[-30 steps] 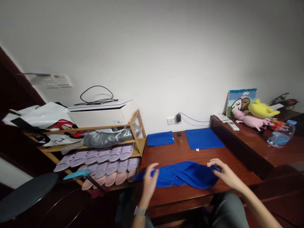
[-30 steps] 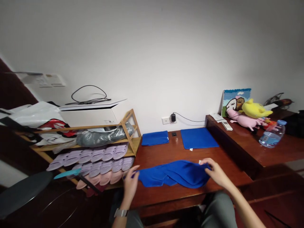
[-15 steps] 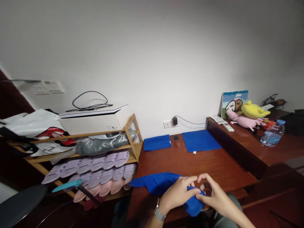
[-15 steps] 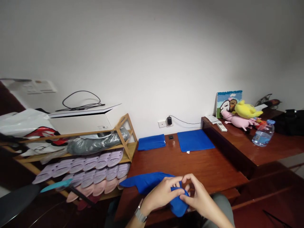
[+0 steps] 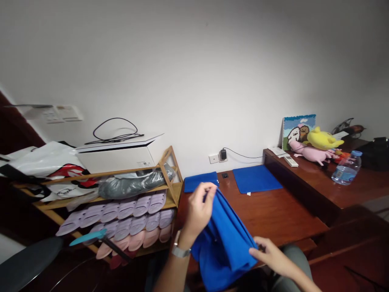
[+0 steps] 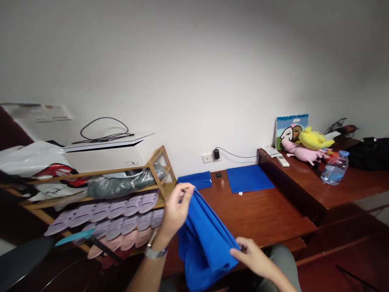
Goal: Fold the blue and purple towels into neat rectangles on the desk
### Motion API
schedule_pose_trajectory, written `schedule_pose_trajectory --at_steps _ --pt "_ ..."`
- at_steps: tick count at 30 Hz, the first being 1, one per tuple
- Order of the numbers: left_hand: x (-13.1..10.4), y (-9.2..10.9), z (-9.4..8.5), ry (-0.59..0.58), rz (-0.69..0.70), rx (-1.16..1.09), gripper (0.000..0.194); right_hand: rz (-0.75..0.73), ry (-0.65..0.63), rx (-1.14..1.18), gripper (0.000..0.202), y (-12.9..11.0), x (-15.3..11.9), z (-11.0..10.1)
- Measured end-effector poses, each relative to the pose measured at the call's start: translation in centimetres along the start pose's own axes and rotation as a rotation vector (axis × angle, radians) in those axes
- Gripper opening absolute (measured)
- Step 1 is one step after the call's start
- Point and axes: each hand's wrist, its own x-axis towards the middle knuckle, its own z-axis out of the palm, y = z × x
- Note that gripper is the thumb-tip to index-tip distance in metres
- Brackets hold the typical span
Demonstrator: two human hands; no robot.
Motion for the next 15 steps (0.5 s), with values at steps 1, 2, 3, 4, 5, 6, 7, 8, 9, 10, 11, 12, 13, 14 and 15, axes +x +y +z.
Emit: schedule_pose_trajectory --at_steps 1,2,3,4,5,6,7,8,9,10,11,12,13,14,15 --pt "0.8 -0.3 -1.2 0.073 -0.036 -0.003 0.026 0.016 0.022 -0.024 0.049 -0.1 -0.2 -1.7" --pt "1.5 -0.6 -2.4 0.149 -0.066 -0.011 0.028 0.031 0.036 -0.05 0.05 -0.4 -0.3 -3.4" --pt "2.1 -0.7 -3.4 0.221 -0.089 -0.02 0.031 0.039 0.038 -0.082 0.049 -0.8 -0.5 -5.0" --pt "2.6 -0.8 -4.4 0.286 -0.104 -0.024 0.034 0.035 0.04 -0.122 0.045 -1.3 -0.7 -6.4" --pt "2.9 -0.8 -5.2 0.338 -0.112 -0.019 0.036 0.024 0.045 -0.171 0.038 -1.7 -1.0 -7.6" --pt "3.1 -0.7 -5.9 0.374 -0.118 -0.005 0.038 0.013 0.056 -0.226 0.03 -2.1 -1.2 -8.5" --pt "3.1 -0.6 -6.4 0.401 -0.125 0.017 0.04 0.007 0.079 -0.284 0.024 -2.3 -1.4 -9.1" --pt "3.0 -0.5 -6.9 0.428 -0.131 0.041 0.041 0.005 0.11 -0.338 0.021 -2.4 -1.6 -9.6" --pt "2.7 -0.5 -7.3 0.462 -0.135 0.064 0.042 0.01 0.149 -0.385 0.02 -2.2 -1.8 -10.0" --pt "2.3 -0.5 -7.7 0.501 -0.138 0.081 0.043 0.017 0.191 -0.421 0.021 -1.8 -2.1 -10.4" --pt "1.9 -0.6 -8.2 0.54 -0.144 0.092 0.043 0.025 0.235 -0.445 0.023 -1.3 -2.3 -10.8" --pt "1.4 -0.8 -8.7 0.58 -0.156 0.1 0.042 0.033 0.278 -0.456 0.027 -0.6 -2.6 -11.3" --pt "0.8 -1.1 -9.3 0.615 -0.174 0.106 0.042 0.04 0.32 -0.457 0.032 0.1 -3.0 -11.9" --pt "0.2 -1.4 -9.9 0.645 -0.196 0.118 0.042 0.045 0.362 -0.451 0.037 0.8 -3.4 -12.6" --pt "-0.5 -1.7 -10.6 0.671 -0.224 0.139 0.043 0.047 0.4 -0.443 0.042 1.5 -3.8 -13.4"
